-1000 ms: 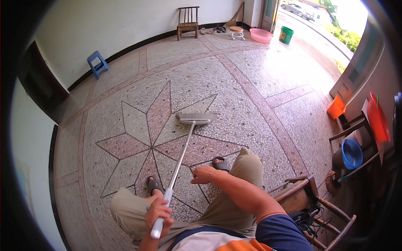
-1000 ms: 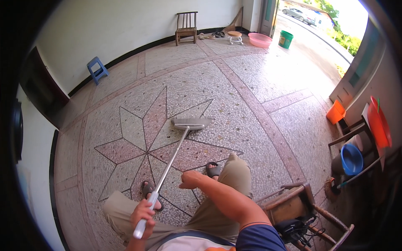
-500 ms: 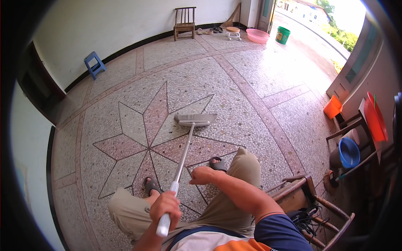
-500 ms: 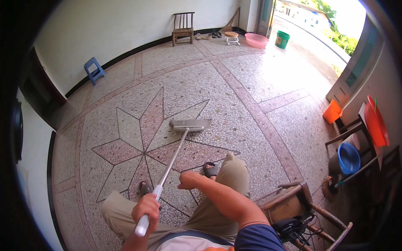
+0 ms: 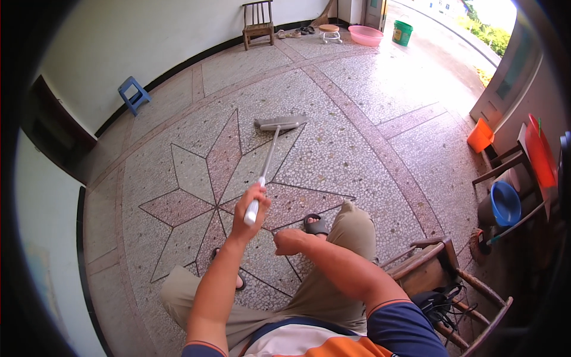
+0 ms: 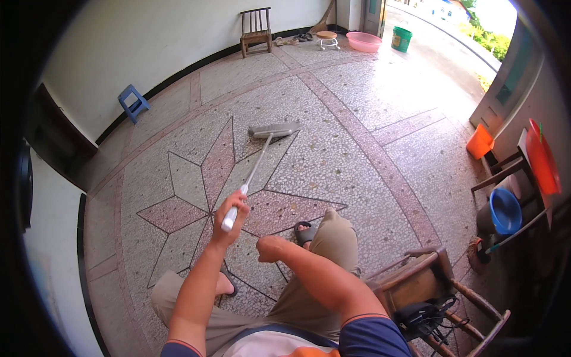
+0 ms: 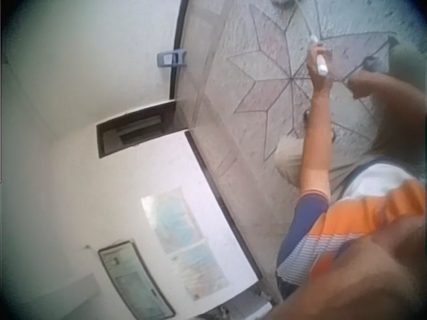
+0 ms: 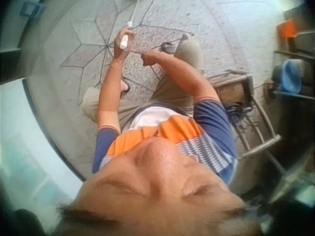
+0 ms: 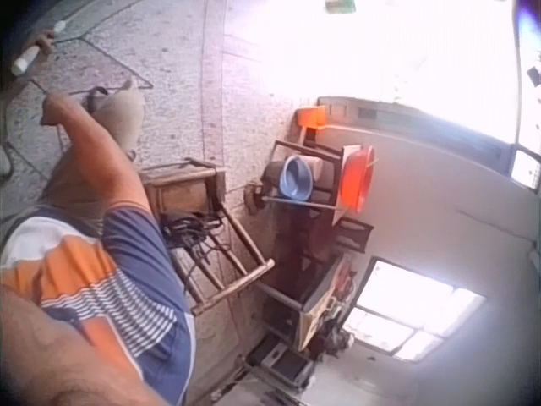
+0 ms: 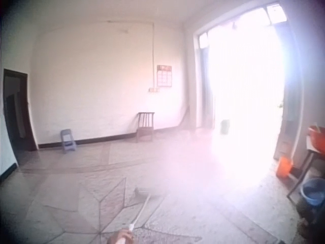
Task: Using a squeegee to push water or debris across a patterned tile floor while seated.
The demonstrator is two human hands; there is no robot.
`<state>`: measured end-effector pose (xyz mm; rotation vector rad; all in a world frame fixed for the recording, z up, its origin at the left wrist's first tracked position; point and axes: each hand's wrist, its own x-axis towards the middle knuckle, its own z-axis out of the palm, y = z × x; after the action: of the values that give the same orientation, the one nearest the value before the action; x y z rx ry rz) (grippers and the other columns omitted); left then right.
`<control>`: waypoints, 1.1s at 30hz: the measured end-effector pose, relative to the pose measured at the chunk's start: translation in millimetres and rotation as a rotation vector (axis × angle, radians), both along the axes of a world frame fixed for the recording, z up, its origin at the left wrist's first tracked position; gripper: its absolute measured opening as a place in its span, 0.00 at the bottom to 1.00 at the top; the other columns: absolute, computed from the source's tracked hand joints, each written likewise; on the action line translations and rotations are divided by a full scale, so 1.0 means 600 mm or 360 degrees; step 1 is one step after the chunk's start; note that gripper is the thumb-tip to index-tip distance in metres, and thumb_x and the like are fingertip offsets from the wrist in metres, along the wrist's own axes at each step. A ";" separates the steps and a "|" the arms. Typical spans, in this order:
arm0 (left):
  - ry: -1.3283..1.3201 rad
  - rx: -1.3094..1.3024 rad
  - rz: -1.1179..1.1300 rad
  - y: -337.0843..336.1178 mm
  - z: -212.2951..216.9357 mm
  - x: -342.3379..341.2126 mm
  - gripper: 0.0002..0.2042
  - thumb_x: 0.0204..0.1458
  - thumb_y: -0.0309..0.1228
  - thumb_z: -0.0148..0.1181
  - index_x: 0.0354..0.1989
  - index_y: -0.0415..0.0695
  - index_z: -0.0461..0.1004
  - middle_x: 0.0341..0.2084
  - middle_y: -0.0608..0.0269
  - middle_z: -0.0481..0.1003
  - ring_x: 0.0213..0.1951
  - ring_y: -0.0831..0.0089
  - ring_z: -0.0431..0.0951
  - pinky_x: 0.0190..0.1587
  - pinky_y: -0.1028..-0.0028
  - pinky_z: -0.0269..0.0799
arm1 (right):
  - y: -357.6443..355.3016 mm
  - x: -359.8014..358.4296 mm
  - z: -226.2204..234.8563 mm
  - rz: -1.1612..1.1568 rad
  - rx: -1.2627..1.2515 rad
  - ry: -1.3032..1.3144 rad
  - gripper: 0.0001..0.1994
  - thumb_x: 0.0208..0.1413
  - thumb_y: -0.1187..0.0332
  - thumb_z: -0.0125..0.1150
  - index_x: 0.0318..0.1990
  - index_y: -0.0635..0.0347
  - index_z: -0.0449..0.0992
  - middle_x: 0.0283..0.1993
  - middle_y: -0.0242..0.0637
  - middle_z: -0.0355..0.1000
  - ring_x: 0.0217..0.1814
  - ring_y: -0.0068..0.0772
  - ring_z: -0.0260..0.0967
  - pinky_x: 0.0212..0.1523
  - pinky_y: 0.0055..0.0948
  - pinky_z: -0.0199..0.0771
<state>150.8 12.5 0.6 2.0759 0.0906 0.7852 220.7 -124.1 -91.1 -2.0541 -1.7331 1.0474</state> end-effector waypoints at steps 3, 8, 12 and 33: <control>0.0039 -0.0108 0.0056 0.027 -0.016 0.029 0.09 0.55 0.33 0.62 0.34 0.42 0.70 0.45 0.55 0.74 0.57 0.57 0.70 0.58 0.63 0.64 | 0.006 0.001 -0.006 -0.0020 -0.0025 -0.0012 0.14 0.46 0.58 0.61 0.32 0.59 0.80 0.34 0.46 0.77 0.39 0.49 0.75 0.40 0.44 0.74; 0.0079 -0.0108 0.0089 0.028 -0.049 0.006 0.10 0.55 0.33 0.62 0.35 0.41 0.69 0.46 0.54 0.74 0.58 0.58 0.68 0.57 0.65 0.64 | 0.010 -0.002 0.002 -0.0087 -0.0060 0.0019 0.17 0.48 0.53 0.61 0.32 0.59 0.80 0.34 0.46 0.77 0.39 0.48 0.75 0.40 0.43 0.74; 0.0154 -0.0104 0.0086 -0.013 -0.068 -0.069 0.10 0.54 0.33 0.62 0.35 0.41 0.69 0.45 0.51 0.73 0.59 0.53 0.68 0.57 0.63 0.64 | 0.003 -0.002 0.006 -0.0073 -0.0050 -0.0009 0.19 0.48 0.50 0.61 0.33 0.58 0.81 0.34 0.45 0.77 0.39 0.48 0.75 0.41 0.43 0.74; -0.0799 -0.0233 0.0268 -0.173 0.221 -0.355 0.24 0.54 0.56 0.54 0.27 0.47 0.62 0.17 0.65 0.68 0.19 0.70 0.73 0.31 0.66 0.73 | -0.009 -0.006 0.008 0.0010 -0.0035 -0.0044 0.19 0.50 0.49 0.61 0.32 0.58 0.80 0.35 0.43 0.77 0.40 0.47 0.74 0.41 0.42 0.72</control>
<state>-62.2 -91.4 133.1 1.6959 0.0429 1.3395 217.0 -129.6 -86.3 -2.0871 -1.7503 1.0492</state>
